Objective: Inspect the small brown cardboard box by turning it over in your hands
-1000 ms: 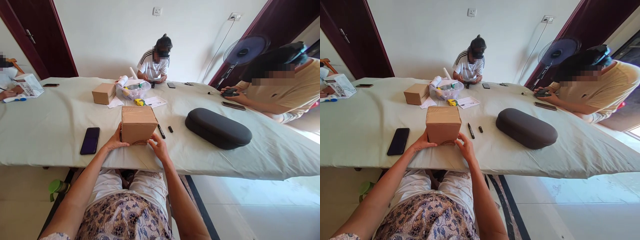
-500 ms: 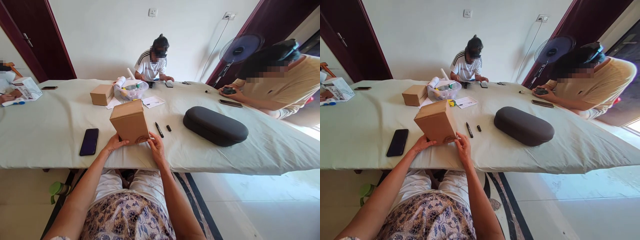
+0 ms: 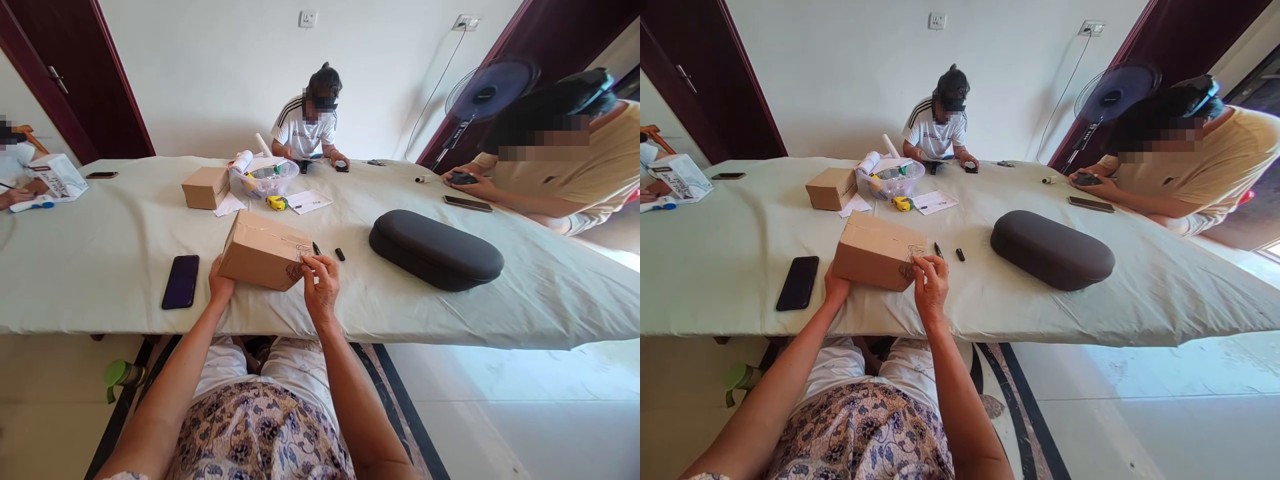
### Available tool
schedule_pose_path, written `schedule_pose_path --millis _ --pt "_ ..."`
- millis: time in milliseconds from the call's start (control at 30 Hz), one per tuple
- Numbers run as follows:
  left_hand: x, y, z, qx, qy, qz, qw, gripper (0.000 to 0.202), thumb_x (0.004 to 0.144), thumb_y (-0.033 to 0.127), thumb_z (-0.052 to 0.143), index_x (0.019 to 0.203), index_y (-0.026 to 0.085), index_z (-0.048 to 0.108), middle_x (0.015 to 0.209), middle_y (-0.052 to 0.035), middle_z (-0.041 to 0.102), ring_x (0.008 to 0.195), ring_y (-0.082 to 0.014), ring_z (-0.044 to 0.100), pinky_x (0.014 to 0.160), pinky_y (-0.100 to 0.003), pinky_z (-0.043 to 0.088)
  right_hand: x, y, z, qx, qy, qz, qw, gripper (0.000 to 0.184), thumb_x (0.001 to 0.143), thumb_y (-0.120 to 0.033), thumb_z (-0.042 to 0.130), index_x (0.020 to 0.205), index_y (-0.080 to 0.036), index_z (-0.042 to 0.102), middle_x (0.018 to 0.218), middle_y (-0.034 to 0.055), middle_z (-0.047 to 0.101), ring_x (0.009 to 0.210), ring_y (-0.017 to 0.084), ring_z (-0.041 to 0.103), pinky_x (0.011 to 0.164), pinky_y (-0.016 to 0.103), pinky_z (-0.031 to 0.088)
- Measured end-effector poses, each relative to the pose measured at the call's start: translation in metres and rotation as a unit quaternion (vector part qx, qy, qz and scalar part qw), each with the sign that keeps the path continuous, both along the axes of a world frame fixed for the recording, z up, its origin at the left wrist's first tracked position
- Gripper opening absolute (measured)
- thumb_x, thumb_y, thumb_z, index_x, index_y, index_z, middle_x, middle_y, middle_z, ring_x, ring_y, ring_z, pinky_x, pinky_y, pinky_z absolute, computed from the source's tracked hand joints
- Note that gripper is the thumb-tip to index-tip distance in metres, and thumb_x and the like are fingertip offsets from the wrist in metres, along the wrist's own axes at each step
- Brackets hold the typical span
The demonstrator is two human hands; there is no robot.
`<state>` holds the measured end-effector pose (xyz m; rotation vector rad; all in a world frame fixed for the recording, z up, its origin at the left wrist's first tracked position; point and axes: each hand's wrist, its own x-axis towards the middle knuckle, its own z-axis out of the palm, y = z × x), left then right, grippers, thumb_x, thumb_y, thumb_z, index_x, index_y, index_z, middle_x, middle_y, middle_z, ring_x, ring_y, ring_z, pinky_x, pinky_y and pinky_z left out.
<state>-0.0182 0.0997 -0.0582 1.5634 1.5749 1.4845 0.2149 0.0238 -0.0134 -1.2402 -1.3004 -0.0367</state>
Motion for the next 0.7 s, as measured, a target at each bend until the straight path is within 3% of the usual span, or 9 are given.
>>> schedule_pose_path --millis 67,233,300,400,533,700 --pt "-0.005 0.003 -0.002 0.016 -0.056 0.033 0.998 0.037 0.085 0.036 0.059 0.119 0.021 0.062 0.119 -0.0092 0.069 0.112 -0.0260 0.063 0.099 -0.041 0.049 -0.003 0.000 0.000 -0.017 0.001 -0.002 1.000 0.023 0.095 -0.031 0.051 0.106 -0.027 0.070 0.107 0.0083 0.056 0.100 0.021 0.058 0.078 0.036 0.059" --pt "-0.013 0.008 0.000 0.061 -0.192 0.031 0.979 0.051 0.093 0.058 0.038 0.115 0.017 0.059 0.111 -0.0117 0.068 0.099 -0.0194 0.066 0.083 -0.030 0.052 -0.005 0.001 0.001 -0.007 0.022 0.013 1.000 0.022 0.095 -0.030 0.052 0.106 -0.026 0.071 0.107 0.0086 0.054 0.099 0.021 0.058 0.077 0.035 0.058" --pt "-0.014 0.006 0.003 0.067 -0.207 0.026 0.976 0.057 0.094 0.062 0.034 0.117 0.016 0.058 0.111 -0.0124 0.067 0.096 -0.0190 0.066 0.079 -0.029 0.052 -0.006 0.002 0.001 -0.005 0.021 0.018 1.000 0.022 0.094 -0.029 0.052 0.106 -0.026 0.071 0.107 0.0085 0.054 0.097 0.020 0.058 0.076 0.035 0.058" --pt "-0.015 0.002 0.008 0.077 -0.136 0.002 0.988 0.052 0.095 0.059 0.035 0.108 0.017 0.064 0.110 -0.0116 0.069 0.101 -0.0211 0.065 0.088 -0.034 0.051 -0.008 0.003 0.001 -0.006 0.021 0.021 1.000 0.023 0.094 -0.028 0.052 0.106 -0.026 0.071 0.109 0.0084 0.053 0.097 0.020 0.059 0.076 0.034 0.058" --pt "-0.013 0.001 0.004 0.030 -0.001 -0.021 0.999 0.044 0.096 0.042 0.031 0.105 0.019 0.067 0.111 -0.0117 0.071 0.109 -0.0260 0.064 0.101 -0.044 0.047 -0.007 0.007 -0.001 0.006 0.017 0.016 1.000 0.025 0.094 -0.026 0.050 0.109 -0.026 0.070 0.113 0.0092 0.053 0.104 0.021 0.058 0.077 0.035 0.058" --pt "-0.007 0.005 -0.001 0.003 0.034 -0.025 0.999 0.026 0.085 0.031 0.049 0.095 0.019 0.070 0.104 -0.0131 0.074 0.106 -0.0321 0.066 0.099 -0.050 0.047 -0.003 0.013 -0.005 -0.015 -0.010 0.016 1.000 0.029 0.094 -0.024 0.046 0.113 -0.027 0.067 0.118 0.0100 0.054 0.114 0.023 0.056 0.083 0.038 0.057"
